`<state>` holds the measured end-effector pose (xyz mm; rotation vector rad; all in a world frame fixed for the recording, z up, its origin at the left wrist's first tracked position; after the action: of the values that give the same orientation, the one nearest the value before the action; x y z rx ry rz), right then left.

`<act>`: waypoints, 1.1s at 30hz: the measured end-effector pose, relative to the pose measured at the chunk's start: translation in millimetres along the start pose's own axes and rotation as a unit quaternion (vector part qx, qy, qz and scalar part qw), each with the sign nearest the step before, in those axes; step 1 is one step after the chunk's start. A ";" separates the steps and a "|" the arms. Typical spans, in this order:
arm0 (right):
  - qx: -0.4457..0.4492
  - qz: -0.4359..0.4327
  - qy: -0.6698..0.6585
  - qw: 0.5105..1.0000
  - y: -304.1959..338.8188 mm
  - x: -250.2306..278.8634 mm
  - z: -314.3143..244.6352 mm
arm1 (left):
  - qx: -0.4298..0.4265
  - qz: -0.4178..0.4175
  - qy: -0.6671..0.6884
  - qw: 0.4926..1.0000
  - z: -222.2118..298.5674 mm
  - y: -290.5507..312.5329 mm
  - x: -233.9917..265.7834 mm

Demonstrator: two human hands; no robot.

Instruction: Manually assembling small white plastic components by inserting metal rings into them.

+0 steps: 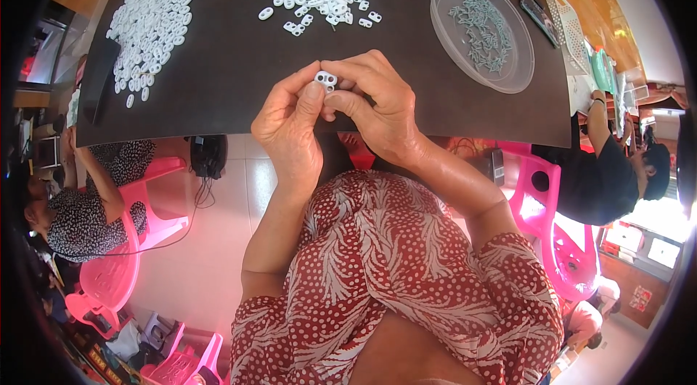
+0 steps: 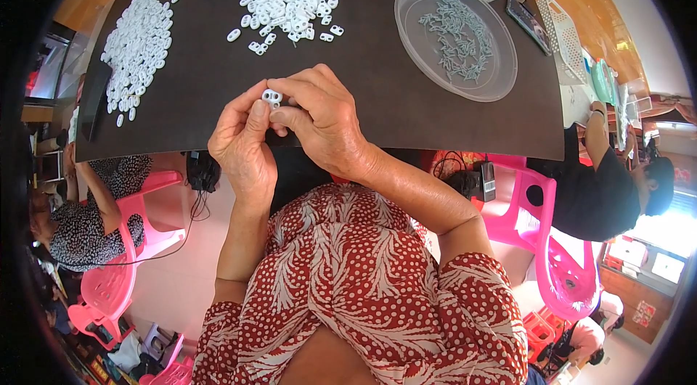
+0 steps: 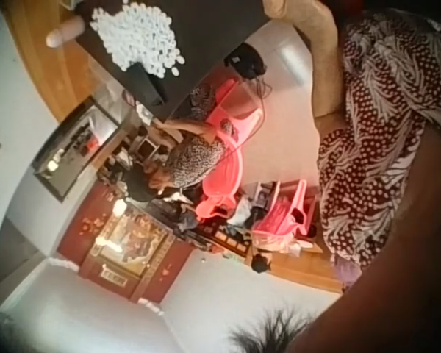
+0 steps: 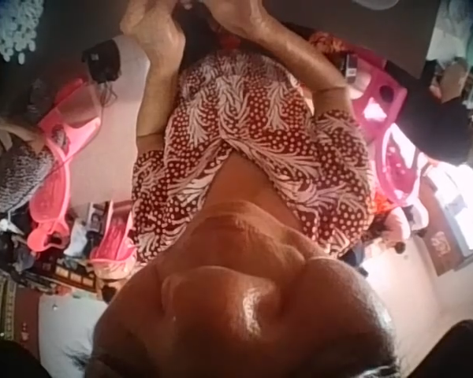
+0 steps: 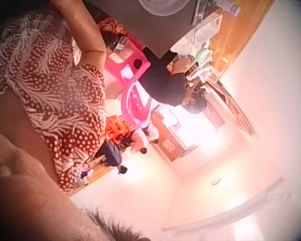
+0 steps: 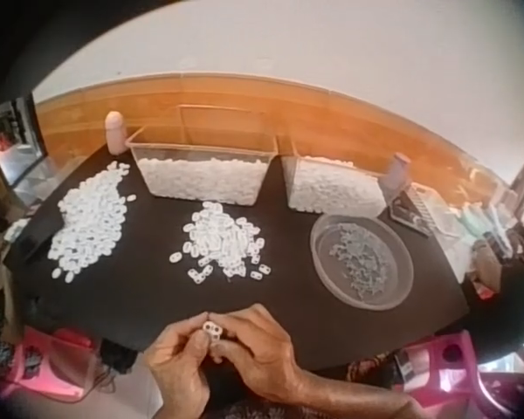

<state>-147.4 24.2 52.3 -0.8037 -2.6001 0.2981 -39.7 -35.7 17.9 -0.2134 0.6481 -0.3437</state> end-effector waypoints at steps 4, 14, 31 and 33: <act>0.001 0.004 0.005 1.000 0.7 -0.7 -0.7 | -0.022 0.007 0.003 1.000 -0.4 1.8 -0.6; 0.003 -0.003 0.027 1.000 2.8 0.2 -4.7 | -0.031 0.006 -0.013 0.999 2.8 2.5 -1.8; 0.074 0.064 0.010 0.995 9.8 -7.1 -6.8 | -0.075 -0.017 0.003 0.997 0.6 8.6 0.3; 0.095 0.075 0.012 0.993 10.6 -7.3 -7.8 | -0.079 -0.010 0.008 0.997 1.4 9.4 -0.7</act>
<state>-133.2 29.2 53.7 -0.9293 -2.4472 0.5680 -37.0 -26.7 16.5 -0.3695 0.6898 -0.3143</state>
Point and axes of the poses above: each hand's wrist, its own y-axis away from the middle knuckle, its own x-axis out of the back of the hand, z = x × y, the point moved 5 cm from there along -y, towards the middle knuckle, and after that the axes turned 14 degrees about -x, right-handed, at the moved point
